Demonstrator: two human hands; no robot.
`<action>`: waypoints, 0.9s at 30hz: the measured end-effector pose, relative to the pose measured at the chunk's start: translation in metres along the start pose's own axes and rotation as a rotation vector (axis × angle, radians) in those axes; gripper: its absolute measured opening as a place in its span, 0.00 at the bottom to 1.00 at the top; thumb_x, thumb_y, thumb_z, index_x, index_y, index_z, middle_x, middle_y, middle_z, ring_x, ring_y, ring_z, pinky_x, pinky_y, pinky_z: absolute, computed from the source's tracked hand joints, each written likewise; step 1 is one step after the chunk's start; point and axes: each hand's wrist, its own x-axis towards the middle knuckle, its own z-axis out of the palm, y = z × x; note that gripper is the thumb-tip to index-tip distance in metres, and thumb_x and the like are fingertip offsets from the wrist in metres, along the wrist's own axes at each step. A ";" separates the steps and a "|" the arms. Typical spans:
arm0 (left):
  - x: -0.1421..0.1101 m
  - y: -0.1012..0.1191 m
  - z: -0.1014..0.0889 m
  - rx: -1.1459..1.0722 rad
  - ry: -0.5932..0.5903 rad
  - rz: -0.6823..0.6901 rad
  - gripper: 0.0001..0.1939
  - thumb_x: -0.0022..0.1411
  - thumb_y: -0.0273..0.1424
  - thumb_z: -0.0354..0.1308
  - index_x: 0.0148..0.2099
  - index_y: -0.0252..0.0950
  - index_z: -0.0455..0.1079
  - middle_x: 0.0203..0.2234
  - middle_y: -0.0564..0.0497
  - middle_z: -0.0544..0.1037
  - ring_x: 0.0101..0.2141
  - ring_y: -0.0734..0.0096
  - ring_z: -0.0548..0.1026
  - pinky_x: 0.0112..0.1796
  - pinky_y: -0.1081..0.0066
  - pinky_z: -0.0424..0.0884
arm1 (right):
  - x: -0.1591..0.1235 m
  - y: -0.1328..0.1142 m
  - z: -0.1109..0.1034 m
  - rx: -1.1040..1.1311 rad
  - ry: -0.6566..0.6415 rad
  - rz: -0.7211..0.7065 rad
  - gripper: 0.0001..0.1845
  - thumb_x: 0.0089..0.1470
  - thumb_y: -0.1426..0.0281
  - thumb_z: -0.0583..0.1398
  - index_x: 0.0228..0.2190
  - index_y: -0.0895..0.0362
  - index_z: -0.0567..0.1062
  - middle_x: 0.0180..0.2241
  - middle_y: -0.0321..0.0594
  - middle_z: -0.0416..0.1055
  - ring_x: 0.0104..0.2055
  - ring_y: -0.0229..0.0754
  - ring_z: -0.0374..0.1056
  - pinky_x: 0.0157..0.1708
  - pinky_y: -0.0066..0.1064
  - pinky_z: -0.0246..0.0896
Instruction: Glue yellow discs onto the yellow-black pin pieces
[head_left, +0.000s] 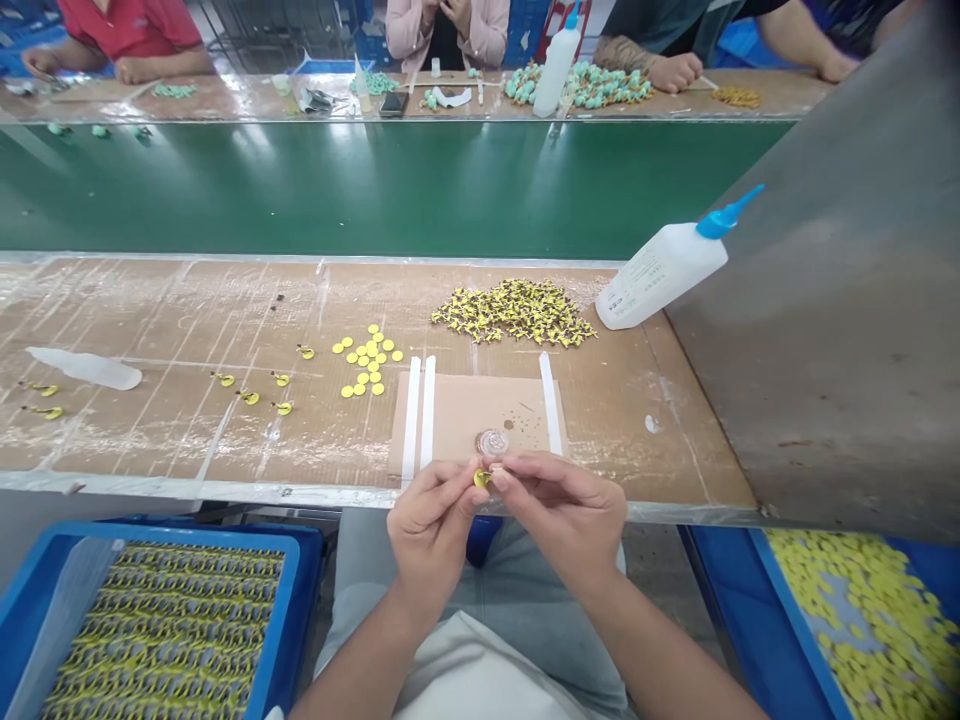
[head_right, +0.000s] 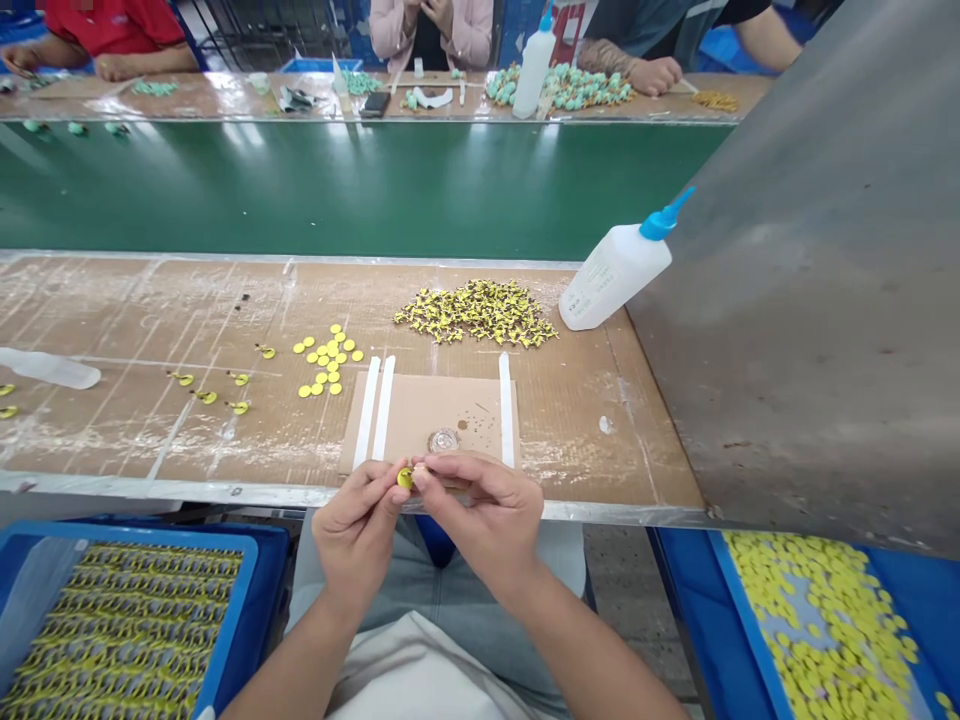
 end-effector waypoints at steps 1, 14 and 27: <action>0.000 0.000 0.000 0.001 -0.001 0.006 0.15 0.61 0.25 0.64 0.49 0.44 0.80 0.33 0.49 0.80 0.34 0.70 0.78 0.34 0.74 0.75 | 0.000 0.000 0.000 -0.007 0.005 -0.011 0.12 0.49 0.78 0.70 0.35 0.50 0.83 0.36 0.36 0.82 0.37 0.42 0.80 0.38 0.28 0.79; -0.002 0.001 0.001 0.002 -0.024 0.085 0.18 0.62 0.23 0.63 0.51 0.45 0.79 0.32 0.50 0.78 0.33 0.72 0.77 0.33 0.75 0.74 | 0.000 0.002 0.000 -0.029 0.018 -0.013 0.12 0.48 0.78 0.70 0.33 0.49 0.83 0.34 0.35 0.82 0.36 0.41 0.80 0.38 0.28 0.78; -0.001 0.002 -0.006 0.069 -0.122 0.194 0.24 0.63 0.20 0.59 0.58 0.45 0.73 0.35 0.49 0.77 0.35 0.71 0.76 0.35 0.73 0.75 | -0.002 -0.003 0.004 0.027 0.047 0.028 0.09 0.48 0.77 0.70 0.31 0.51 0.83 0.32 0.36 0.82 0.33 0.44 0.80 0.36 0.34 0.81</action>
